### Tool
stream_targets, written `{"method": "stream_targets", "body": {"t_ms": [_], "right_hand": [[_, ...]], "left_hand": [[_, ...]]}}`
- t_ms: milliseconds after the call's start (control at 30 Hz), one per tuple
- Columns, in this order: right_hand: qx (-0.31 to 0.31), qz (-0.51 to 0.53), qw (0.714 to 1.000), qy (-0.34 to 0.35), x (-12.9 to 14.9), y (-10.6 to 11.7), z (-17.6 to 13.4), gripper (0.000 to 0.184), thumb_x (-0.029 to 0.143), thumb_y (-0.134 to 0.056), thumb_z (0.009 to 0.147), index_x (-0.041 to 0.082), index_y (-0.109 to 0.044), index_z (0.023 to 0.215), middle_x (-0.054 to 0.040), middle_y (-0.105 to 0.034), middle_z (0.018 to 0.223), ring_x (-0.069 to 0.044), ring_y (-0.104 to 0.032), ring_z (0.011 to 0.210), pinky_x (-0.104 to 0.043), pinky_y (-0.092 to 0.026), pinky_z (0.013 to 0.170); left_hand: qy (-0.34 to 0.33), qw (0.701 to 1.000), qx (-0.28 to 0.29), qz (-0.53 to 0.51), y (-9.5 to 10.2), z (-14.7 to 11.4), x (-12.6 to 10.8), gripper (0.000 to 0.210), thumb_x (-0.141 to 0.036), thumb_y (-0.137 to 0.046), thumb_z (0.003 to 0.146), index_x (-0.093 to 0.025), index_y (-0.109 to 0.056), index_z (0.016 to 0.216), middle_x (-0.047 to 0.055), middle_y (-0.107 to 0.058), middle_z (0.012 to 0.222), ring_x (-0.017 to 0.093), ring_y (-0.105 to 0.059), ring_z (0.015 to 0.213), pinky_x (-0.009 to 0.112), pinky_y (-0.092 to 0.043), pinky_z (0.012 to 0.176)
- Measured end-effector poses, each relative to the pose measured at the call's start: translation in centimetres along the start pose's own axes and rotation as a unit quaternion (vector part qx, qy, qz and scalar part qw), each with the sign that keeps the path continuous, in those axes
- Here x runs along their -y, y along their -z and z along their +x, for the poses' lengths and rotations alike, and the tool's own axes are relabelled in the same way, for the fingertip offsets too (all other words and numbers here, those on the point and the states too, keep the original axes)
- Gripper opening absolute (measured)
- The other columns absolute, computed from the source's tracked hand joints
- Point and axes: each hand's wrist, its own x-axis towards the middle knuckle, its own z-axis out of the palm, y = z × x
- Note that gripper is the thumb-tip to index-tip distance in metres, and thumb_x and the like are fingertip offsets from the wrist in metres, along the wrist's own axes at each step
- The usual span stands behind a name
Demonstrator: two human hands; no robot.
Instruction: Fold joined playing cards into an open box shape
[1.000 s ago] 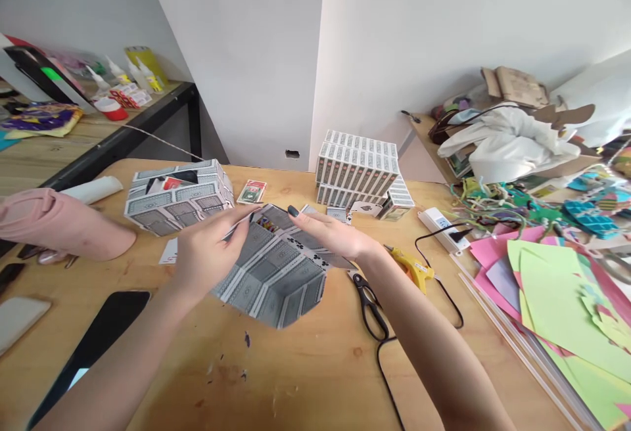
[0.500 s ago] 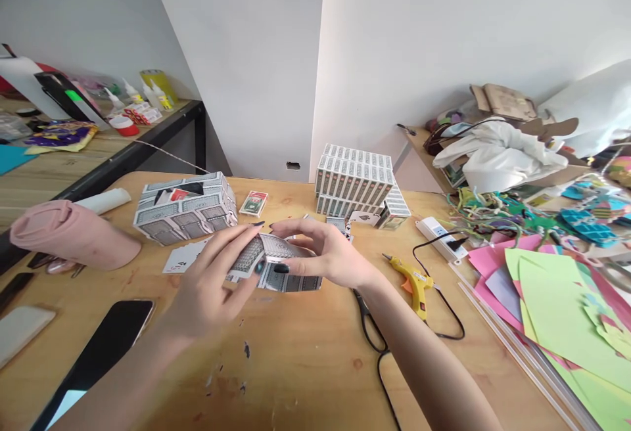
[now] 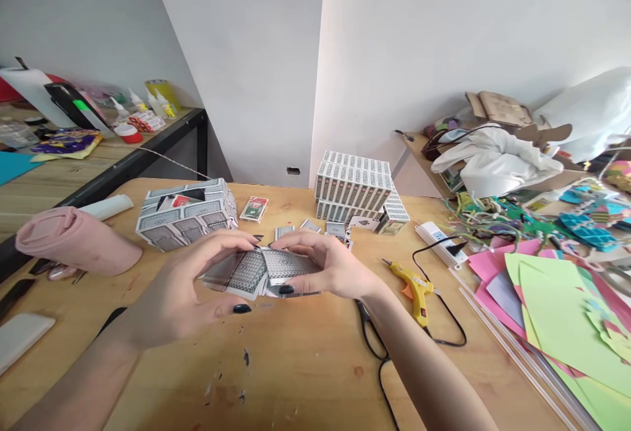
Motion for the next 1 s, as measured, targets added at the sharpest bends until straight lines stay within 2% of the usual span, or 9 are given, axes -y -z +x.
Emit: {"method": "stream_targets", "body": {"t_ms": [200, 367, 500, 667, 900, 1000], "right_hand": [[0.011, -0.04, 0.999, 0.008, 0.2, 0.0, -0.2, 0.052, 0.023, -0.075, 0.066, 0.023, -0.059, 0.115, -0.0067, -0.052, 0.119, -0.022, -0.047, 0.115, -0.044, -0.032, 0.103], [0.007, -0.076, 0.997, 0.022, 0.4, -0.6, -0.5, 0.052, 0.021, -0.075, 0.066, 0.024, -0.059, 0.115, -0.0069, -0.053, 0.117, -0.022, -0.046, 0.113, -0.045, -0.033, 0.101], [-0.011, -0.093, 0.995, 0.025, 0.2, -1.1, -0.9, 0.049, 0.022, -0.075, 0.066, 0.025, -0.061, 0.113, -0.0064, -0.051, 0.116, -0.022, -0.047, 0.109, -0.044, -0.035, 0.099], [-0.024, -0.101, 0.994, 0.044, 0.0, -1.5, -1.1, 0.046, 0.02, -0.074, 0.067, 0.026, -0.062, 0.111, -0.0058, -0.049, 0.113, -0.021, -0.047, 0.109, -0.042, -0.035, 0.099], [-0.036, -0.119, 0.99, 0.064, -0.2, -2.1, -1.2, 0.044, 0.023, -0.075, 0.067, 0.027, -0.063, 0.109, -0.006, -0.05, 0.112, -0.021, -0.046, 0.109, -0.041, -0.035, 0.099], [-0.035, -0.121, 0.99, 0.062, -0.1, -2.3, -1.3, 0.043, 0.026, -0.075, 0.067, 0.028, -0.064, 0.108, -0.0056, -0.051, 0.111, -0.021, -0.047, 0.107, -0.041, -0.035, 0.098]], "left_hand": [[0.021, 0.999, 0.036, 0.027, 0.7, 0.6, -0.6, 0.045, -0.04, -0.067, 0.068, -0.025, -0.05, 0.107, 0.004, -0.055, 0.114, 0.023, -0.054, 0.103, 0.037, -0.048, 0.084], [0.027, 0.999, 0.041, -0.009, -0.2, 0.4, 0.0, 0.054, -0.036, -0.071, 0.062, -0.025, -0.045, 0.108, 0.008, -0.052, 0.117, 0.024, -0.055, 0.099, 0.039, -0.05, 0.078], [0.032, 0.998, 0.018, -0.053, -1.0, 0.1, 0.1, 0.055, -0.031, -0.07, 0.061, -0.025, -0.043, 0.108, 0.009, -0.051, 0.12, 0.024, -0.057, 0.098, 0.037, -0.052, 0.074], [0.034, 0.997, -0.009, -0.062, -1.5, 0.1, -0.2, 0.052, -0.027, -0.069, 0.059, -0.024, -0.042, 0.104, 0.011, -0.049, 0.122, 0.026, -0.053, 0.107, 0.038, -0.05, 0.079], [0.021, 0.998, -0.029, -0.06, -2.0, -0.2, -0.1, 0.053, -0.023, -0.067, 0.057, -0.024, -0.039, 0.102, 0.011, -0.046, 0.121, 0.025, -0.053, 0.104, 0.037, -0.05, 0.076], [0.009, 0.997, -0.036, -0.062, -2.2, -0.4, -0.1, 0.054, -0.023, -0.067, 0.056, -0.024, -0.038, 0.102, 0.011, -0.045, 0.12, 0.027, -0.05, 0.108, 0.039, -0.049, 0.08]]}}
